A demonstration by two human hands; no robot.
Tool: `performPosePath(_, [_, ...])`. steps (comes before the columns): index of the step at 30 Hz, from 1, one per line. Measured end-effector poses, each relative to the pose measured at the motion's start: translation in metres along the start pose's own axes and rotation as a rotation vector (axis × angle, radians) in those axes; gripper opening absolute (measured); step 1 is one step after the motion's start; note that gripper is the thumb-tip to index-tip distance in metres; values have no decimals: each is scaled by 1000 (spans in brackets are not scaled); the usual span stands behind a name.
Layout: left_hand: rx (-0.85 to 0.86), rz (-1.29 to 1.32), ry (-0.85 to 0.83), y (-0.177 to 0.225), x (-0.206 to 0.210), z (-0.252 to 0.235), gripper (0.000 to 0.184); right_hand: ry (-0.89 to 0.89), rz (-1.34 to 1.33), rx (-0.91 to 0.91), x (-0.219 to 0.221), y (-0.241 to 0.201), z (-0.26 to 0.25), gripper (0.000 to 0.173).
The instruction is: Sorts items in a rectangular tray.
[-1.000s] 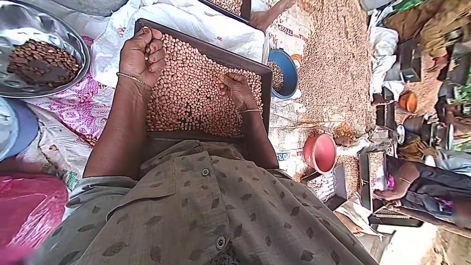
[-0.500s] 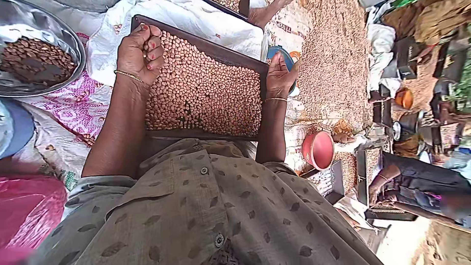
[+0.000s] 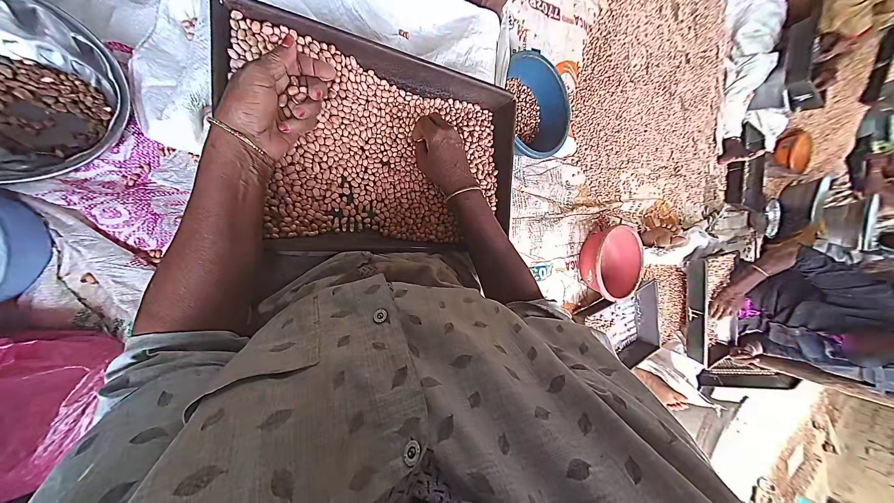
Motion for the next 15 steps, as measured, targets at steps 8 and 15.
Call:
performPosePath(8, [-238, -314, -124, -31, 21, 6, 64, 256, -967, -210, -44, -24, 7, 28])
performPosePath(15, [-65, 122, 35, -16, 4, -6, 41, -178, -885, -195, 4, -52, 36, 33])
Point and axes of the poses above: each hand's wrist, its own z-axis away from the middle knuckle, its own x-axis out of the palm, y = z × x, the point moved 5 cm from there along -z, towards the middle knuckle, and after that the axes turned 13 degrees about z, right-handed, at the moved point
